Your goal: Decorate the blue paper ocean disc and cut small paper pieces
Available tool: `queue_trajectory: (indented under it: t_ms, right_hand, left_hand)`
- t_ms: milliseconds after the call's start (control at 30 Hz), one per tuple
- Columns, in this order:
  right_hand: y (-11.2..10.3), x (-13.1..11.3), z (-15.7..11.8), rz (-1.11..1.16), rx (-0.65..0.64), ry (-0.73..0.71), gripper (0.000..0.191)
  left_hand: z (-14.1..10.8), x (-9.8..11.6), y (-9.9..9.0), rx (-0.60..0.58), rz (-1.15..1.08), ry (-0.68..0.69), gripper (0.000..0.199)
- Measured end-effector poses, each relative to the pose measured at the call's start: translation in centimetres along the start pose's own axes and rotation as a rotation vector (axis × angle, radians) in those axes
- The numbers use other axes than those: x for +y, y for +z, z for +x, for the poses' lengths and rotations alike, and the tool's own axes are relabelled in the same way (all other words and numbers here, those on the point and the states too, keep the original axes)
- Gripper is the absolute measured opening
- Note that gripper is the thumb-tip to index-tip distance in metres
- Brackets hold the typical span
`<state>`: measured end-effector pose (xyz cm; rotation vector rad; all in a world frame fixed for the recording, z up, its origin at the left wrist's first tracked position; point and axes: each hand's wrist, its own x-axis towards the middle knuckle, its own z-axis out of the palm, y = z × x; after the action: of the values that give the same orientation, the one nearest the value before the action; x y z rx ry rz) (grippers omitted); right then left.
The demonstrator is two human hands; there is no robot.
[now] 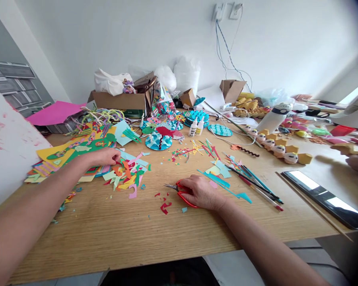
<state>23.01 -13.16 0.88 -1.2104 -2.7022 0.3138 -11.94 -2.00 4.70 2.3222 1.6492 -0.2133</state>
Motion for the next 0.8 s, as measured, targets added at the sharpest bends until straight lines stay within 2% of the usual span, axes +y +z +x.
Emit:
queue_trajectory:
  t_ms: [133,233,400,567,633,700,800]
  right_hand:
    - [0.2,0.1,0.1,-0.002,0.011,-0.014,0.016]
    - [0.1,0.1,0.0,-0.001,0.032,-0.001,0.016]
    - [-0.1,0.1,-0.1,0.016,0.083,0.029,0.018]
    - [-0.1,0.4,-0.1,0.109,0.117,0.025,0.017]
    - [-0.3,0.3,0.0,0.243,0.160,0.074,0.019]
    - [-0.7,-0.2,0.1,0.430,0.238,0.160,0.019]
    - [-1.6,-2.0,0.5,0.776,0.369,0.261,0.023]
  left_hand:
    - [-0.4,-0.5,-1.7,0.036,-0.008,-0.007,0.009]
    - [-1.1,0.0,-3.3,0.062,-0.002,-0.009,0.008]
    - [-2.5,2.6,-5.0,0.127,0.035,0.005,0.008]
    - [-4.3,5.0,-4.8,0.181,0.041,-0.011,0.010]
    - [-5.1,6.1,-4.0,0.236,-0.130,0.038,0.009]
    - [-6.0,7.7,-2.9,0.240,-0.493,0.144,0.015]
    - [-7.0,10.8,-0.7,0.287,-0.888,0.147,0.024]
